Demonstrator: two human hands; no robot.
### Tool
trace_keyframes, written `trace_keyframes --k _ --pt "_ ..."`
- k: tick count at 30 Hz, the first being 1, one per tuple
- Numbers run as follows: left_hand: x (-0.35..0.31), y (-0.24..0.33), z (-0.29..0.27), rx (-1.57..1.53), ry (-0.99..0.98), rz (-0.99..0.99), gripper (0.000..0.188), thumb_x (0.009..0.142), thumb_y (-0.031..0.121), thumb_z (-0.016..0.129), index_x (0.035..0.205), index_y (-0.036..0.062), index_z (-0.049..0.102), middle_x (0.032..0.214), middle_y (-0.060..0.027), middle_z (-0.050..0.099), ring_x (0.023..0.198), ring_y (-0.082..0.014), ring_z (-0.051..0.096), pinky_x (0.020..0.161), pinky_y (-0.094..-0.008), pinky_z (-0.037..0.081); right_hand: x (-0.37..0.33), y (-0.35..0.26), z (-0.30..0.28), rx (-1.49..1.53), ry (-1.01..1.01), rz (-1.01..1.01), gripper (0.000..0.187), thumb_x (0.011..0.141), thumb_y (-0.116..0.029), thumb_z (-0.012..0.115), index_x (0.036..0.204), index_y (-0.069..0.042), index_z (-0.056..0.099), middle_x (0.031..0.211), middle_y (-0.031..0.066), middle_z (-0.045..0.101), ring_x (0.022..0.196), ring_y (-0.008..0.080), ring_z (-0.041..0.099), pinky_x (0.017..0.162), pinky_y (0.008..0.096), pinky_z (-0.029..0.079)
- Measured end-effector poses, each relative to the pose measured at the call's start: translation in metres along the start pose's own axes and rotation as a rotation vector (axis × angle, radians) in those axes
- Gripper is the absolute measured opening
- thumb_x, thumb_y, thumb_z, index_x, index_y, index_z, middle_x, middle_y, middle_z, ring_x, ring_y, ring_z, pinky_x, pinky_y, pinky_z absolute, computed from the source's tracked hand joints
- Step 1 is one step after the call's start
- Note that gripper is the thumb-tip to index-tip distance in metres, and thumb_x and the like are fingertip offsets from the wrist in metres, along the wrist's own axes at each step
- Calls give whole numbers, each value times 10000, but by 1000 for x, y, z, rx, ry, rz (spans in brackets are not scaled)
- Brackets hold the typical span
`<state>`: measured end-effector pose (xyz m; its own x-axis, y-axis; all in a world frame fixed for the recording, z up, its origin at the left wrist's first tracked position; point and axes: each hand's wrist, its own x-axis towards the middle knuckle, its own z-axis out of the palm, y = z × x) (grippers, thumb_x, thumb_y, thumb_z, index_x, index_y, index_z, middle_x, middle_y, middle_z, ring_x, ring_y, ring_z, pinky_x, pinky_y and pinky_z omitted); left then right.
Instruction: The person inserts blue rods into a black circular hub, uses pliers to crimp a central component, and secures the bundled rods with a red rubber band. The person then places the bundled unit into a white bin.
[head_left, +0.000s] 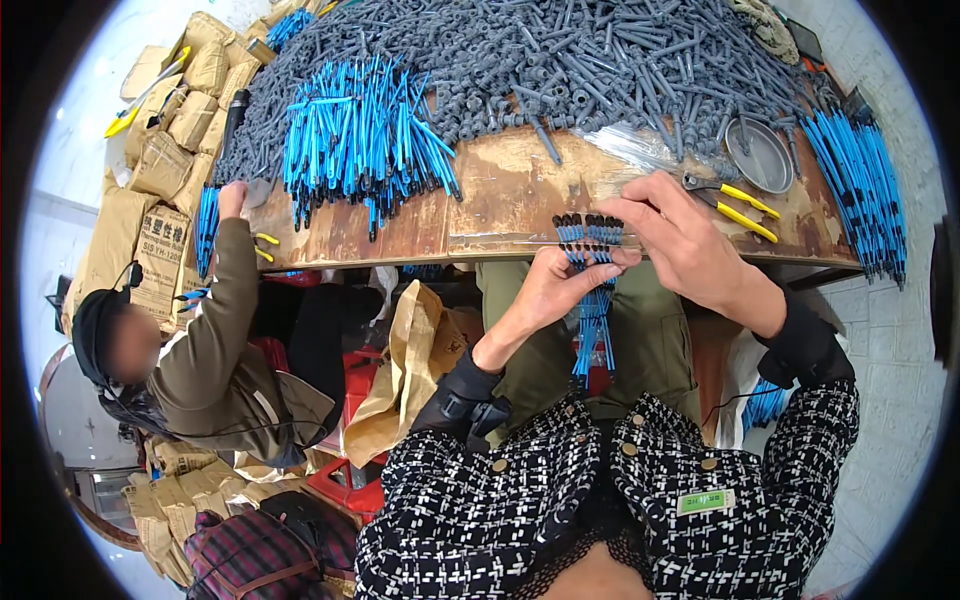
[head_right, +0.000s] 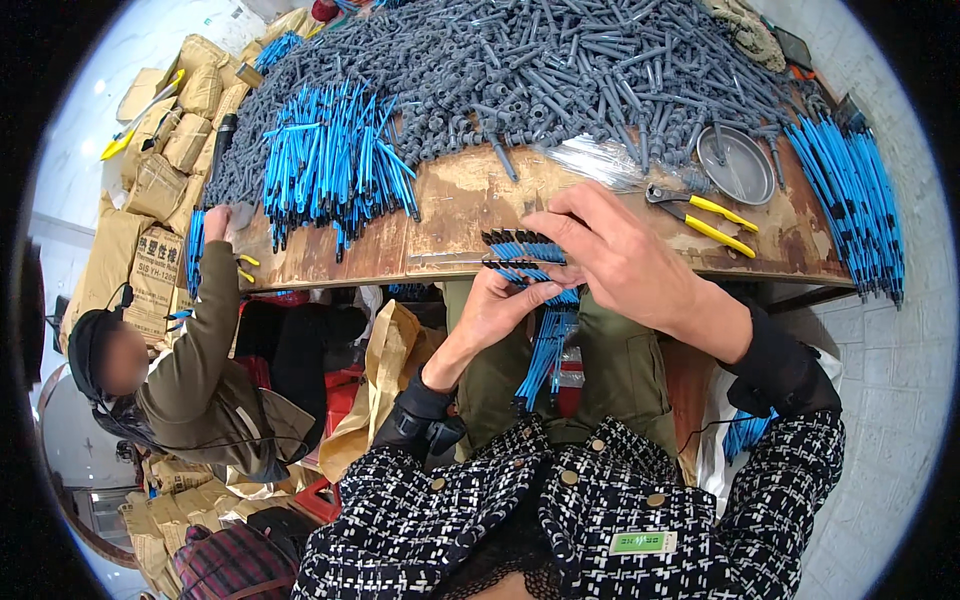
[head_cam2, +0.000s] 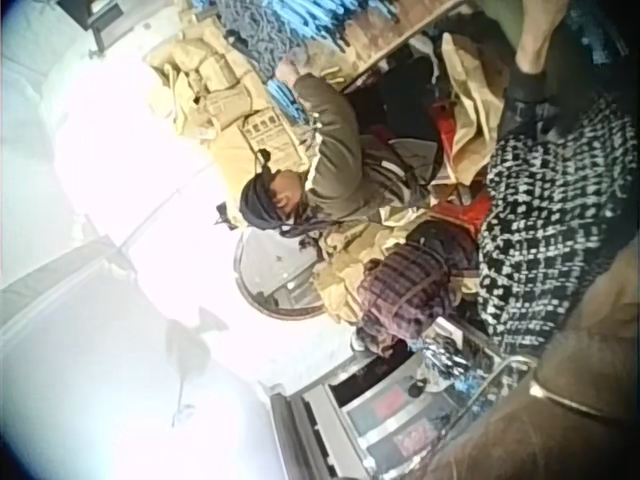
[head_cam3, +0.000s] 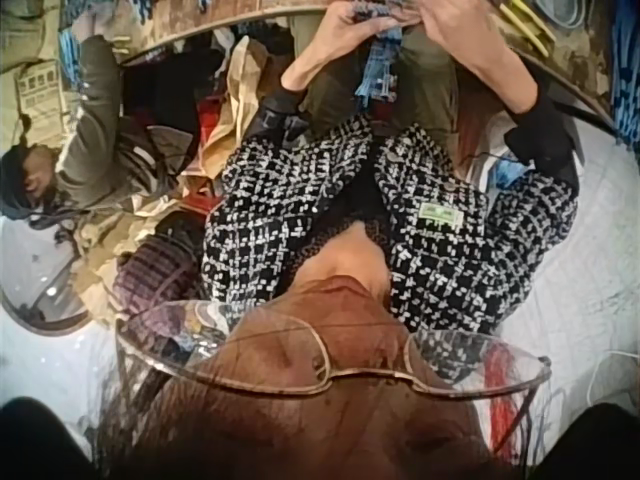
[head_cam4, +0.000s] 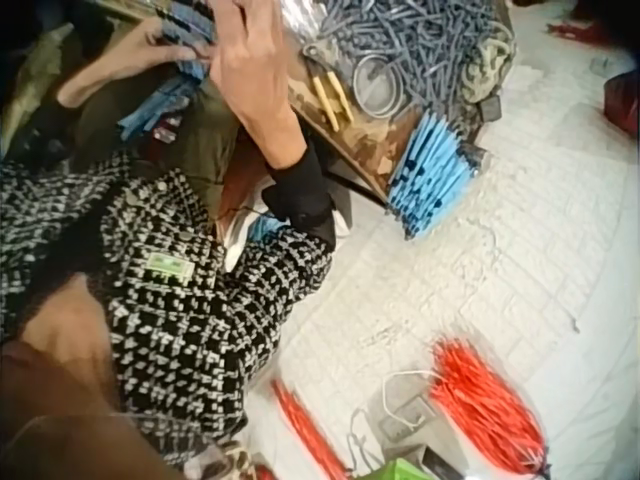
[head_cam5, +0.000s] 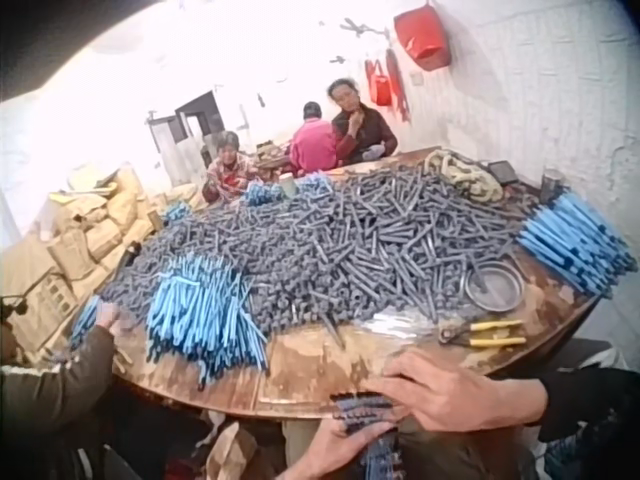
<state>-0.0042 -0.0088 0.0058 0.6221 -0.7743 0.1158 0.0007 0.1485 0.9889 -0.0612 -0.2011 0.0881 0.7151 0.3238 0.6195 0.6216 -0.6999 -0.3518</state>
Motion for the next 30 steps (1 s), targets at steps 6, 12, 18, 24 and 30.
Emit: trace_keyframes --k 6,12,18,24,30 --pt "1 1 1 23 10 32 171 926 -14 625 1093 -32 660 1096 -118 708 1057 -183 660 945 -319 525 3 0 -2 17 -52 13 427 708 30 679 1128 7 602 1052 145 550 963 329 580 810 384 501" --pt "2 1 5 -18 12 42 136 925 -22 620 1048 -40 675 1076 -122 708 1062 -191 659 934 -315 527 6 5 -10 19 -45 -28 359 750 87 587 1097 -8 607 1046 145 550 979 335 579 817 390 497" --pt "3 -2 5 -9 -32 15 159 921 -32 617 1070 -40 673 1088 -126 705 1076 -197 653 941 -329 522 0 4 -1 239 -48 170 338 785 102 550 1098 -14 606 1073 147 540 977 329 578 836 383 493" --pt "2 0 2 -6 11 41 164 935 -15 603 1081 -41 670 1109 -134 703 1083 -203 654 946 -328 519 -8 4 -8 103 75 172 279 826 90 589 1082 -14 621 1093 141 561 968 290 585 809 363 484" --pt "4 -3 5 -41 -27 51 184 938 8 607 1105 -33 675 1128 -137 705 1102 -205 651 956 -327 517 -21 17 -28 5 56 68 314 766 62 695 1071 -12 681 912 94 588 810 249 568 712 347 460"
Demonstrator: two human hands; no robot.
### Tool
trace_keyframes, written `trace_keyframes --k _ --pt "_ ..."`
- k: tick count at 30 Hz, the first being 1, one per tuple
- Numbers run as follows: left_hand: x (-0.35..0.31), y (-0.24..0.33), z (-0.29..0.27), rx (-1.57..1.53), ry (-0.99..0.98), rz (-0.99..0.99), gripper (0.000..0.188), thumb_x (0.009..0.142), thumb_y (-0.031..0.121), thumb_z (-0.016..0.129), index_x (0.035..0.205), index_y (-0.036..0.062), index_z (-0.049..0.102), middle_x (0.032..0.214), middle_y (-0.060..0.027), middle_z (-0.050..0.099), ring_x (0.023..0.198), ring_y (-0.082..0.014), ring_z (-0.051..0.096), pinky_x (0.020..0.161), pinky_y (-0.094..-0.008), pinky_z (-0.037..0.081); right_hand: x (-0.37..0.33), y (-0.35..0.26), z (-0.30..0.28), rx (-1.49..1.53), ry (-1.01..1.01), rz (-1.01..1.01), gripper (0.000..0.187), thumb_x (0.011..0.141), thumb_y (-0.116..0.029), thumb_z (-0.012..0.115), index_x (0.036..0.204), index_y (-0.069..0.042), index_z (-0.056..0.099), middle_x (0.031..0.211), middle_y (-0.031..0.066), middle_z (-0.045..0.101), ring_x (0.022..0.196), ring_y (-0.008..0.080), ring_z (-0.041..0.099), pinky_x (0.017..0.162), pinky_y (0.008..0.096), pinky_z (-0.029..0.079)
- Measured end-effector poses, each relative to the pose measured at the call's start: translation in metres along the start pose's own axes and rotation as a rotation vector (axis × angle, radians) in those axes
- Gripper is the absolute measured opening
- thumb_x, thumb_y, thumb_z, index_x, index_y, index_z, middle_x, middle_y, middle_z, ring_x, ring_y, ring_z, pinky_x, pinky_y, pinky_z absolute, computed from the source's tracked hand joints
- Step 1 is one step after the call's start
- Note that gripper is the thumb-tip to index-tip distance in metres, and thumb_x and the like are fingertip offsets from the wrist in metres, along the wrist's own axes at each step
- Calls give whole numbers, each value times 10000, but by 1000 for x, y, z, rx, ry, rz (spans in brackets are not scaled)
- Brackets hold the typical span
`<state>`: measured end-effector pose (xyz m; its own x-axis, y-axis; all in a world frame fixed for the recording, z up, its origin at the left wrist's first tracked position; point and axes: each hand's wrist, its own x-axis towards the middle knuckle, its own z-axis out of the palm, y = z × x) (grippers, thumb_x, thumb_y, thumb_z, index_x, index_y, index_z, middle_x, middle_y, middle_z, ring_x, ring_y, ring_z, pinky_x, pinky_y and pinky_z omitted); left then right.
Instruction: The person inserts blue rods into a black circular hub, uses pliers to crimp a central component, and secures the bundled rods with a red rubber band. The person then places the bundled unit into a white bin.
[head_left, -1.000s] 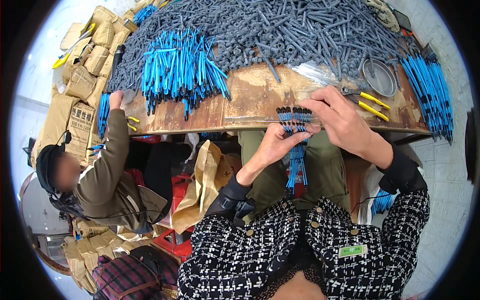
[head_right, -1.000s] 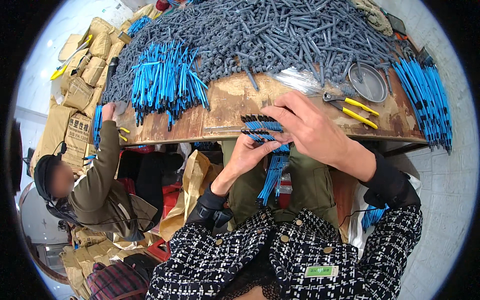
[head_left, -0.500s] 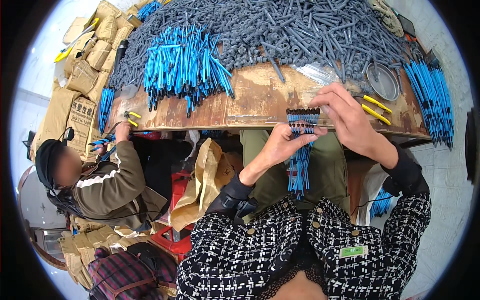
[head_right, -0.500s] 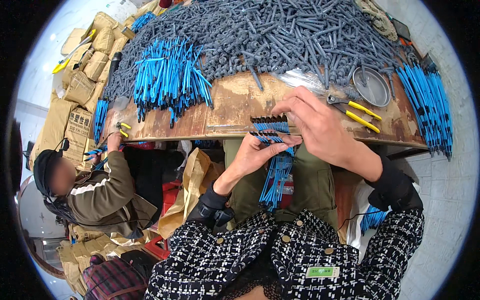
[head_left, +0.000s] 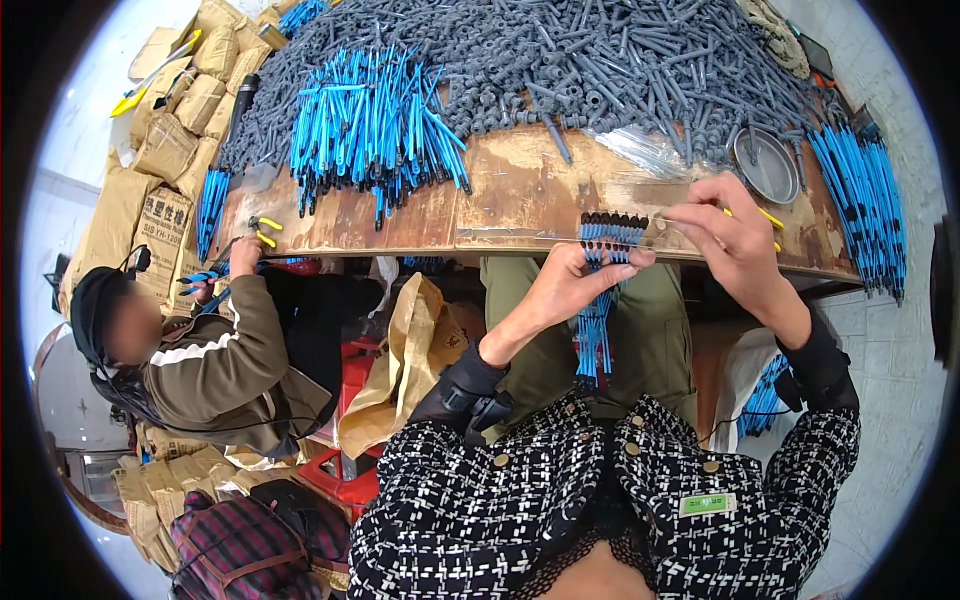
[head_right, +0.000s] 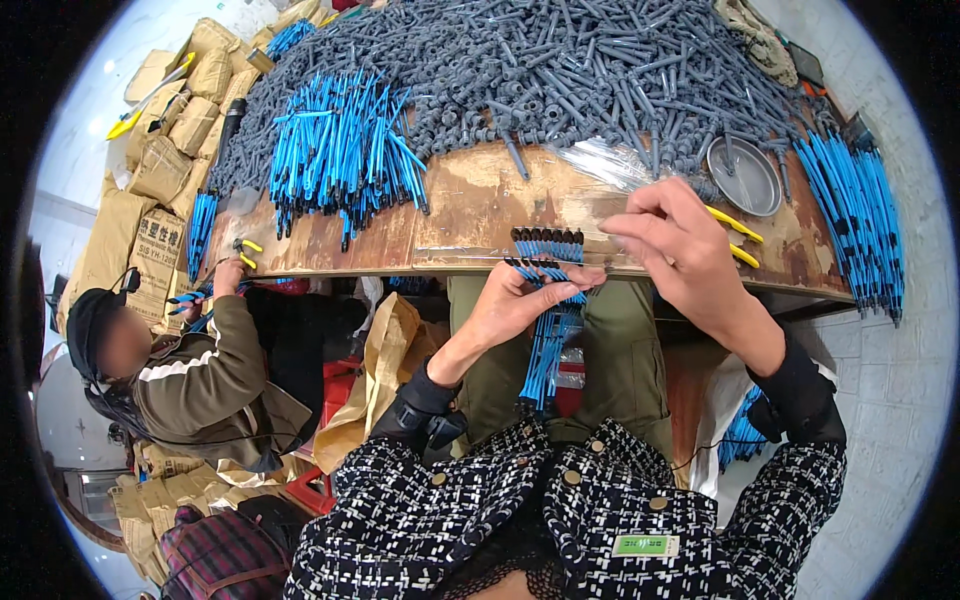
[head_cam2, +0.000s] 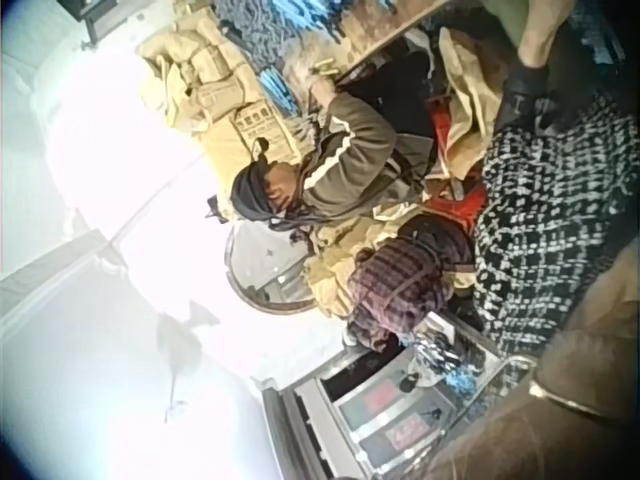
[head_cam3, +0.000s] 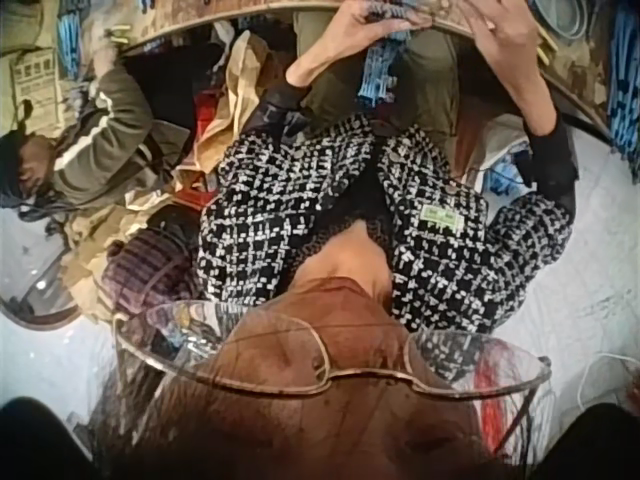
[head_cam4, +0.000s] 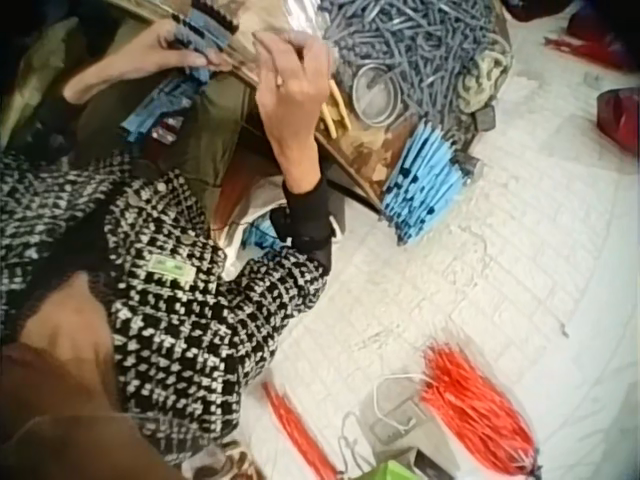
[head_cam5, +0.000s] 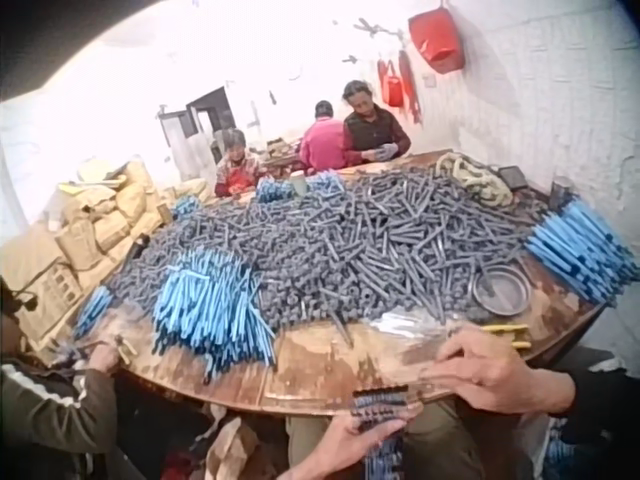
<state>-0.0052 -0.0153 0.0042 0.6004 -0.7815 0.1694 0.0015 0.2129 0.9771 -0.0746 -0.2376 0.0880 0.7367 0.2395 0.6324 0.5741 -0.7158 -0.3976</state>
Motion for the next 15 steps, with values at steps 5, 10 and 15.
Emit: trace_keyframes --k 5,10,15 --pt "-1 3 -2 20 10 8 195 939 4 603 1117 -27 677 1139 -134 703 1100 -200 651 952 -328 519 2 -15 -10 -106 21 -78 354 736 66 705 1079 -14 685 907 86 581 803 248 554 681 352 457" --pt "0 4 1 34 -8 6 186 941 -2 598 1106 -29 680 1134 -140 703 1101 -207 652 953 -333 519 -5 -8 -8 -196 14 -107 405 698 71 692 1092 -24 681 910 92 583 826 265 564 684 366 471" --pt "-2 1 0 -18 -14 1 184 943 -4 594 1103 -29 681 1133 -146 702 1106 -216 652 960 -336 516 -4 -2 -4 -265 20 -123 397 675 61 659 1064 -19 675 932 101 589 841 291 577 714 403 482"
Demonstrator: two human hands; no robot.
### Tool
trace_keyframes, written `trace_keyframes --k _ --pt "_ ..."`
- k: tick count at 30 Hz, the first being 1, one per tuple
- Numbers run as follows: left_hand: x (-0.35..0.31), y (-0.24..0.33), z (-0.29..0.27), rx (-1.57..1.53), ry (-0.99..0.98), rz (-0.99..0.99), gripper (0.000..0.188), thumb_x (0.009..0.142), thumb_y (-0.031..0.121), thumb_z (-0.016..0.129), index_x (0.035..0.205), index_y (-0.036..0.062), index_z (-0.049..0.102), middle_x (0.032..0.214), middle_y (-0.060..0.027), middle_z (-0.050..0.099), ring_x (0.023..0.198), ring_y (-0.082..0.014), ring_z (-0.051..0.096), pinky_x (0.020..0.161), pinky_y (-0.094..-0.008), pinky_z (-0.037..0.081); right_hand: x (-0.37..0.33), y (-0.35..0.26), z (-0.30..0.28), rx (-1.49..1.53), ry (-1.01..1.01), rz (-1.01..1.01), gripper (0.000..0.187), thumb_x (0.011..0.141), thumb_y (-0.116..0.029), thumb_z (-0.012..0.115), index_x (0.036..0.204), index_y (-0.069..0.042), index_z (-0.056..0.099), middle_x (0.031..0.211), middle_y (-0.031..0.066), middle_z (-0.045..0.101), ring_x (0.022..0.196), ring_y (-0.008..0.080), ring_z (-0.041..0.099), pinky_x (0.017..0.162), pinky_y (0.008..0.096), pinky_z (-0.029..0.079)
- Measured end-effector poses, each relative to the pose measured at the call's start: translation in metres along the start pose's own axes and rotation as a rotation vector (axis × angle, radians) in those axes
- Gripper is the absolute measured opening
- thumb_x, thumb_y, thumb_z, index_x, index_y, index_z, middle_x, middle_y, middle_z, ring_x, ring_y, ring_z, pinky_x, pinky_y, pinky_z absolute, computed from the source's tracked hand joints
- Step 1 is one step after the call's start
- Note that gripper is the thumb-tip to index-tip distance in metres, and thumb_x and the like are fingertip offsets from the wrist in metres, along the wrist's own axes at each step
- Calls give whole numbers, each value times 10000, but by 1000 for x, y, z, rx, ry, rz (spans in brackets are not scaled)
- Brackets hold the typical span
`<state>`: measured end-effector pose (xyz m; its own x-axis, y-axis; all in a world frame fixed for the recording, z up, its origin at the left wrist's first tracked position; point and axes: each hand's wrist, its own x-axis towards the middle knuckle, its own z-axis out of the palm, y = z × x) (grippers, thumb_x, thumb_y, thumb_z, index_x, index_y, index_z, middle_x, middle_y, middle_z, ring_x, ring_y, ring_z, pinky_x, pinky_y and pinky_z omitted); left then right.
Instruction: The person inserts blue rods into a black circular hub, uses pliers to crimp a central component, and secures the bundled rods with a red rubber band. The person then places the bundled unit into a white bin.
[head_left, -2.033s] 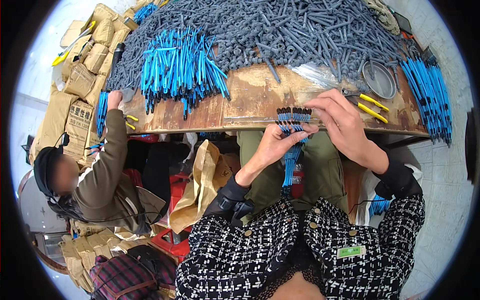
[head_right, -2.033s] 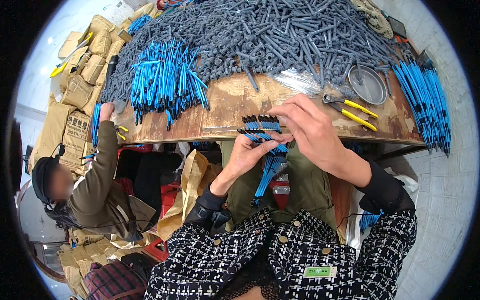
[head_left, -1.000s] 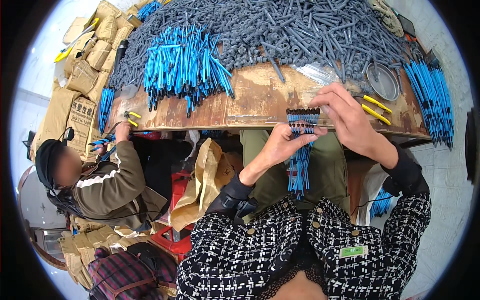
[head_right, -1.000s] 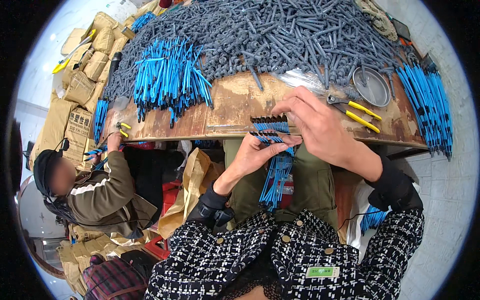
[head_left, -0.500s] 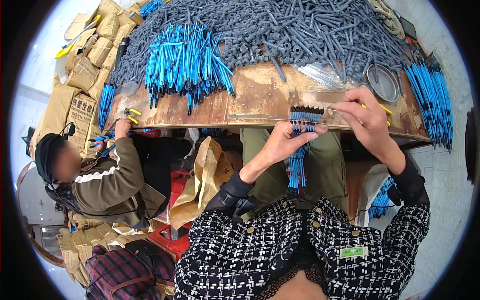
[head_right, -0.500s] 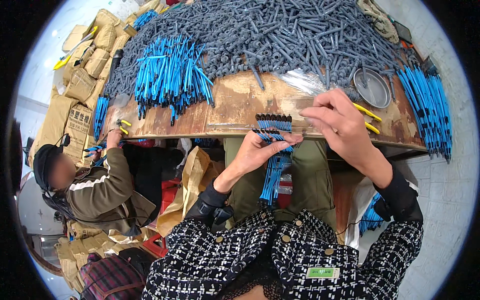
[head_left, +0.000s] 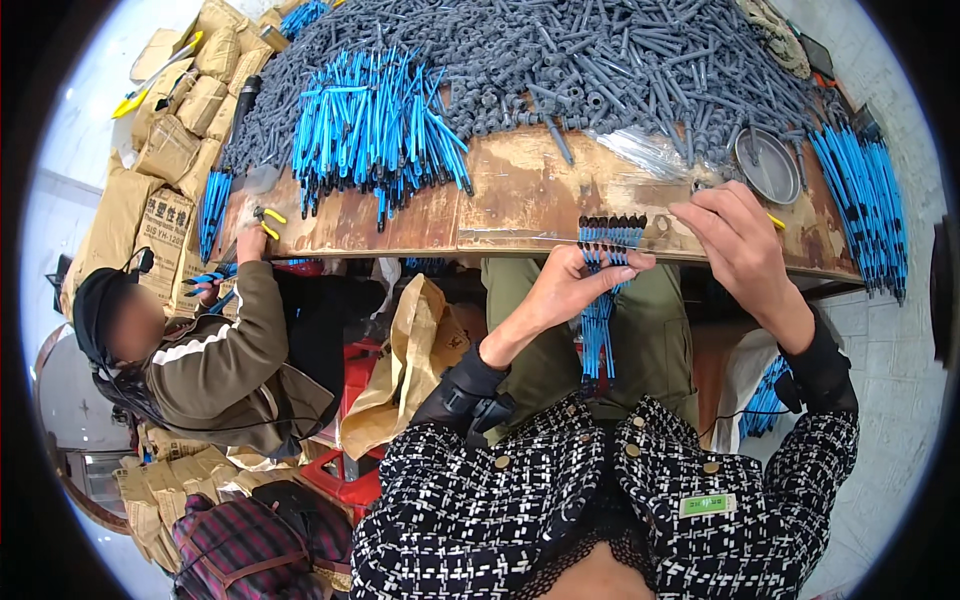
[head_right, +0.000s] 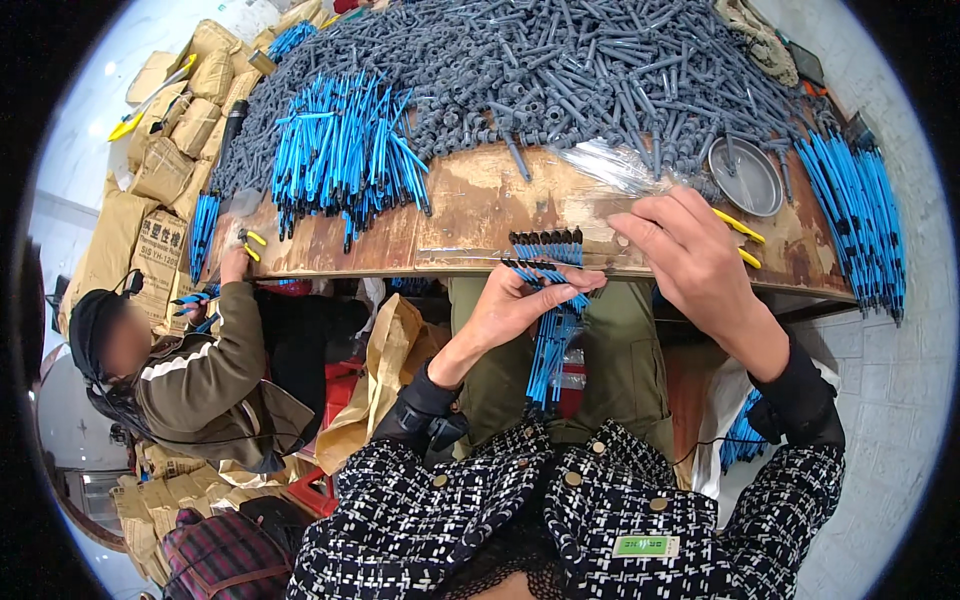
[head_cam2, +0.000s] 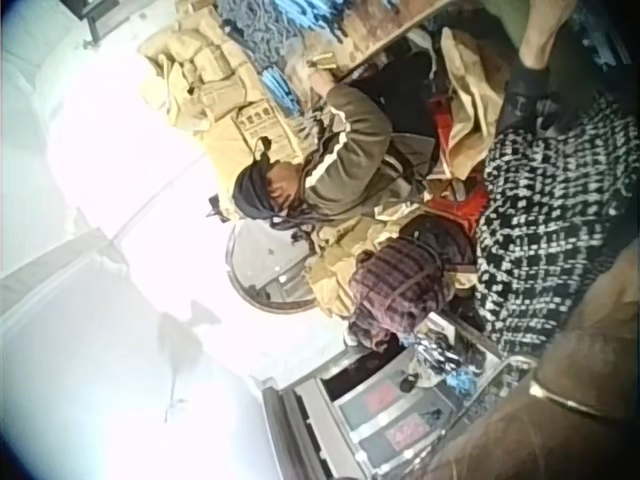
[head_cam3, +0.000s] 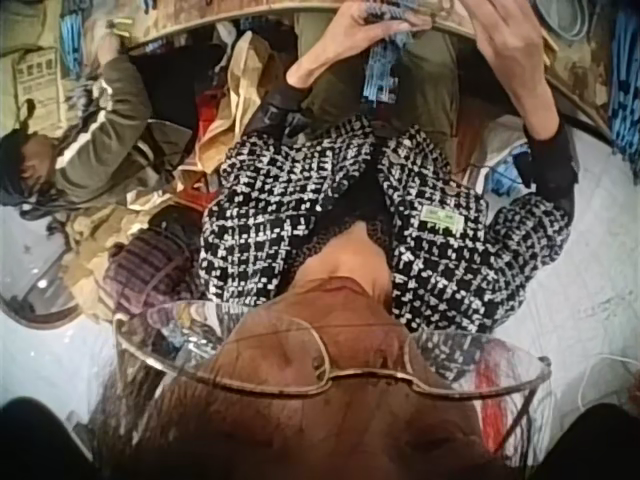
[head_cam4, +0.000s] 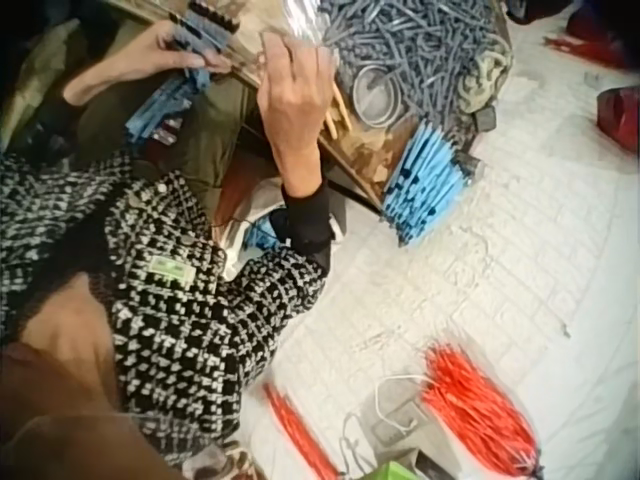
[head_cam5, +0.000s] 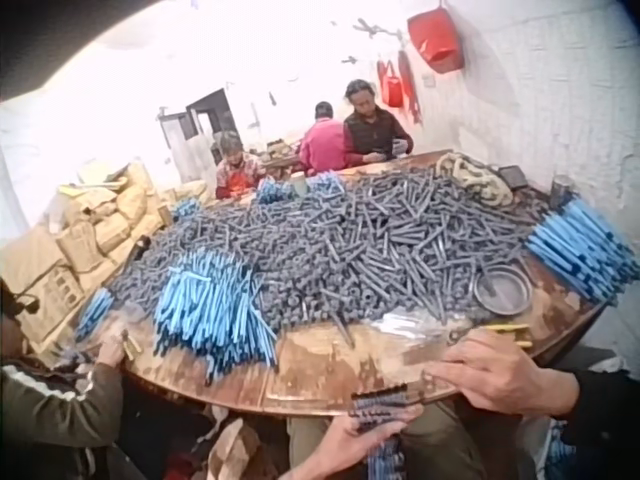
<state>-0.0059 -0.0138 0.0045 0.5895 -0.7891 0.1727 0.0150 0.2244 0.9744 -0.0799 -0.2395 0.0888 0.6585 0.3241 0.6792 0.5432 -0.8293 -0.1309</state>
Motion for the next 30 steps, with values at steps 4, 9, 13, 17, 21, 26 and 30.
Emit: trace_keyframes --k 4,9,13,17,21,26,30 --pt "-1 1 1 -12 12 -7 187 943 -3 594 1107 -31 680 1149 -143 698 1116 -212 646 954 -328 515 5 -7 -1 -7 -18 -44 360 694 38 648 1052 -3 667 940 106 586 835 293 570 719 407 478" --pt "-1 -1 -1 44 17 -5 209 943 -3 591 1131 -33 678 1166 -134 694 1122 -201 641 946 -313 512 8 -14 -9 -134 -13 -119 342 714 -14 638 1055 19 647 939 107 572 809 281 554 700 394 467" --pt "-2 2 0 24 21 -18 217 944 -3 587 1138 -33 678 1175 -129 692 1118 -194 641 944 -307 511 9 -11 -10 -112 -21 -107 355 705 -6 630 1059 11 646 931 100 564 801 272 550 695 390 466" --pt "-2 4 -1 62 3 -22 216 943 -7 586 1137 -34 677 1174 -135 691 1116 -198 642 947 -308 511 12 -9 -8 -101 -13 -86 363 697 12 625 1059 -5 649 925 94 559 799 266 547 690 381 464" --pt "0 2 0 11 -9 -7 213 940 -13 585 1131 -39 676 1163 -140 693 1118 -208 644 951 -315 512 13 -7 -2 -44 -3 -73 359 691 23 634 1048 -12 647 922 99 563 812 278 551 695 387 467" --pt "-2 1 -2 14 8 -10 204 935 -32 581 1115 -52 673 1156 -156 692 1126 -230 646 967 -338 512 9 5 12 100 5 -28 360 687 21 644 1046 -3 641 926 109 571 832 298 561 712 403 475" --pt "0 4 0 51 -13 -29 206 933 -45 574 1120 -57 661 1158 -171 687 1132 -250 644 977 -350 511 11 1 2 -43 7 -106 363 690 6 650 1052 19 630 957 117 586 842 303 571 724 406 486"
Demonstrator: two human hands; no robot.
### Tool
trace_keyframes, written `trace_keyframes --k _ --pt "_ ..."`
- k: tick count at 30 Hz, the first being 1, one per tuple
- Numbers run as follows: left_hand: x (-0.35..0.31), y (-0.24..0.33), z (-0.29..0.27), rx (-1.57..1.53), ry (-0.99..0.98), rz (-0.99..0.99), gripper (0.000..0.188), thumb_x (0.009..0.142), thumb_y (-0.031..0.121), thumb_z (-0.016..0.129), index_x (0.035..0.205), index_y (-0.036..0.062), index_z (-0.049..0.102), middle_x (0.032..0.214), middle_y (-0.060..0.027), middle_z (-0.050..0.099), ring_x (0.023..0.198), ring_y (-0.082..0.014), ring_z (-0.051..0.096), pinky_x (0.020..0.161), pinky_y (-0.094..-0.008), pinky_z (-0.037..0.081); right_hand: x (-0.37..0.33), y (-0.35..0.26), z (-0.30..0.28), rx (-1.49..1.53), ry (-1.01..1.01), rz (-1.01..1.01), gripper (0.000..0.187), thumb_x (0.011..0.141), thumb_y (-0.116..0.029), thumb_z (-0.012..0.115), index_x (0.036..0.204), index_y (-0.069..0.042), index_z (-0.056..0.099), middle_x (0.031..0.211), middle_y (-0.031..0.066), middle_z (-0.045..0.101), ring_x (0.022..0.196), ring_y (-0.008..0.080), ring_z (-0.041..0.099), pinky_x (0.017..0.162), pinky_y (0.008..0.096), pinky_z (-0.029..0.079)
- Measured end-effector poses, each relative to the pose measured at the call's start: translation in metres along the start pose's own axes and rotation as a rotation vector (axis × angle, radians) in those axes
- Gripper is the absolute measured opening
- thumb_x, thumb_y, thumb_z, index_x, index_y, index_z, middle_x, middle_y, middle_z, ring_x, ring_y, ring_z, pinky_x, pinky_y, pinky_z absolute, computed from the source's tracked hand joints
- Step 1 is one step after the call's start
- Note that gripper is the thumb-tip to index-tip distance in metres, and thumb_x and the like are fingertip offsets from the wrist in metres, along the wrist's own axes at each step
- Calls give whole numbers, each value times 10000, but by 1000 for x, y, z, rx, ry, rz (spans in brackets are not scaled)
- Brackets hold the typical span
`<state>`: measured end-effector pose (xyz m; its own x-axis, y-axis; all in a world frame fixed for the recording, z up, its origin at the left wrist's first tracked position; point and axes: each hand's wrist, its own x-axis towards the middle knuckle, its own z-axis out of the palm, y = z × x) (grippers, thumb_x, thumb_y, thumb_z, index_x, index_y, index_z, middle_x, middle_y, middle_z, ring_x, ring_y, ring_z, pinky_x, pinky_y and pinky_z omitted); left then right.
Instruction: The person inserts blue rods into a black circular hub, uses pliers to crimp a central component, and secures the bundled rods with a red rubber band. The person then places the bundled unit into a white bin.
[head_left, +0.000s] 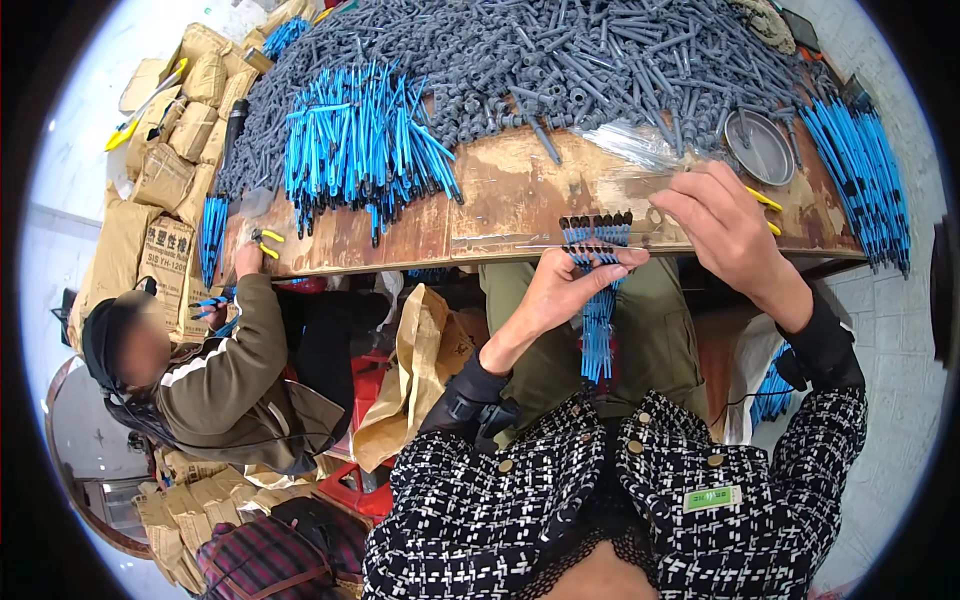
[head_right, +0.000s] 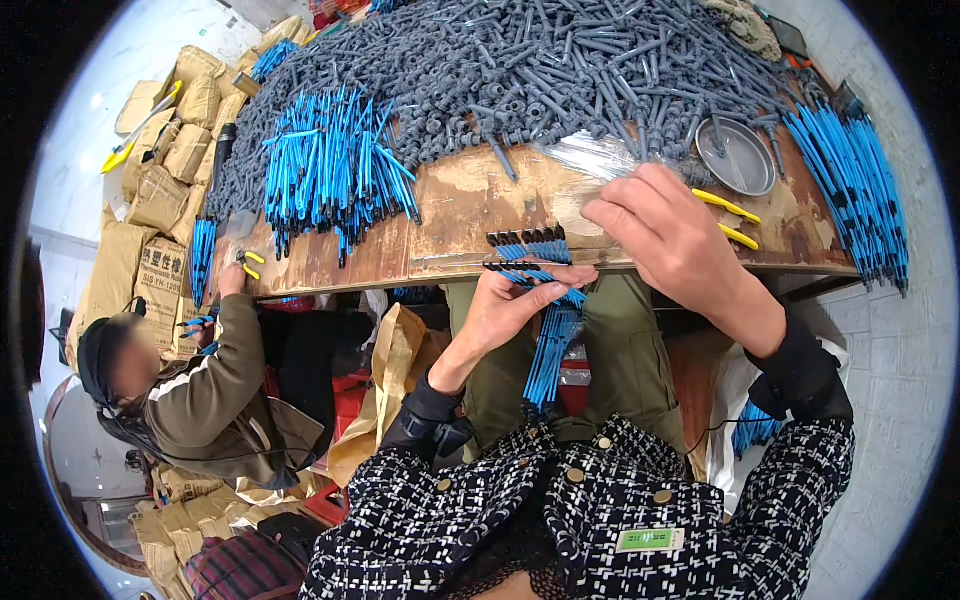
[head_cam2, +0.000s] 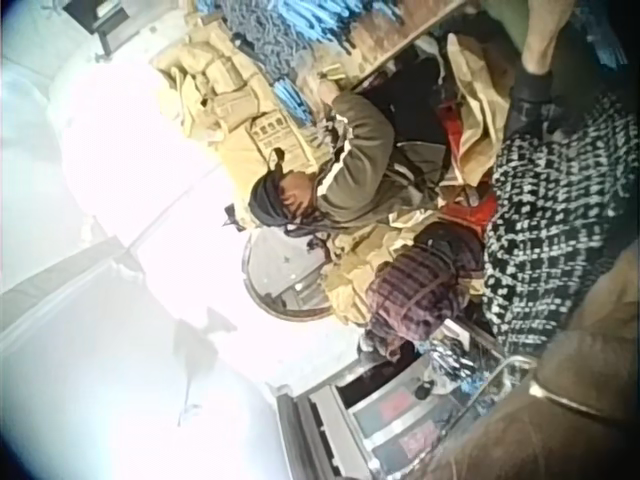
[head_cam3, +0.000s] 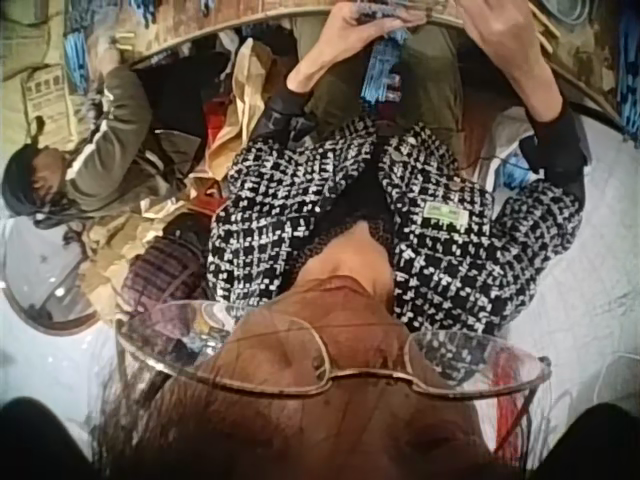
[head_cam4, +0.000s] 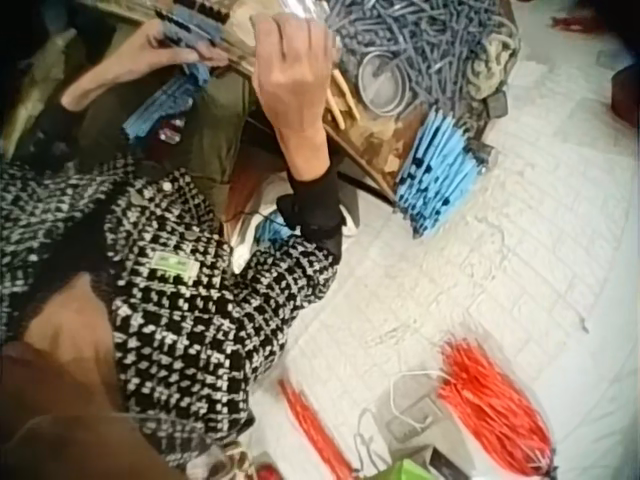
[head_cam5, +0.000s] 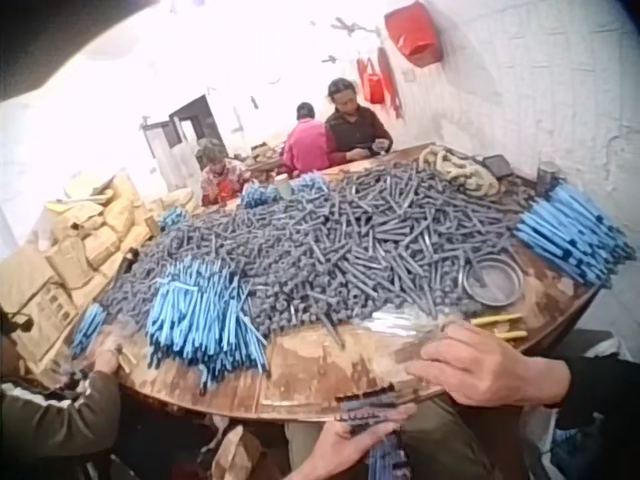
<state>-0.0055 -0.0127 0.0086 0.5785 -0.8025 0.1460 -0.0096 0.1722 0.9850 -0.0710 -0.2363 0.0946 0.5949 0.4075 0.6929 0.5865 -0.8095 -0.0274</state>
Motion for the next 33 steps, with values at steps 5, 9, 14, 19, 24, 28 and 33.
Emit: trace_keyframes --k 5,9,14,19,24,28,33 --pt "-3 -5 1 -18 17 27 197 943 -45 565 1122 -64 643 1167 -191 679 1135 -277 642 980 -371 511 -3 -6 -4 -29 -8 -50 355 697 -49 646 1040 42 628 985 127 597 844 300 575 727 395 494" --pt "-1 -2 4 -26 -9 47 179 943 -40 568 1101 -66 648 1169 -195 678 1139 -286 640 985 -382 509 -7 -4 -11 -40 17 -63 355 701 -69 639 1035 50 627 976 131 599 842 299 580 728 385 497" --pt "-1 2 6 -41 -2 62 173 937 -39 580 1089 -68 657 1164 -202 677 1137 -300 640 993 -394 505 -7 -9 -13 -70 55 -87 339 712 -44 645 1038 46 627 976 129 600 830 297 582 722 376 498" --pt "-1 3 6 -58 8 64 165 941 -36 578 1079 -73 660 1155 -205 678 1136 -308 640 993 -410 505 -11 -17 -2 194 84 128 309 731 -22 634 1035 33 630 960 123 589 839 302 590 722 372 501" --pt "-2 1 8 -117 36 63 156 944 -33 576 1068 -73 662 1148 -204 679 1135 -311 640 997 -416 503 -6 -21 -11 42 9 73 302 735 6 620 1037 29 622 924 120 558 852 298 585 735 380 499" --pt "-3 1 5 -102 8 74 182 945 -49 559 1096 -45 661 1166 -158 685 1162 -238 621 1002 -345 496 -3 -24 -11 27 12 68 314 732 5 621 1046 30 620 923 124 556 848 296 583 743 383 498" --pt "-2 2 7 -135 40 70 155 940 -32 579 1057 -82 667 1139 -195 683 1115 -302 650 983 -414 509 -6 -21 -6 175 0 160 297 745 17 643 1042 16 634 934 119 578 861 297 592 744 378 497"
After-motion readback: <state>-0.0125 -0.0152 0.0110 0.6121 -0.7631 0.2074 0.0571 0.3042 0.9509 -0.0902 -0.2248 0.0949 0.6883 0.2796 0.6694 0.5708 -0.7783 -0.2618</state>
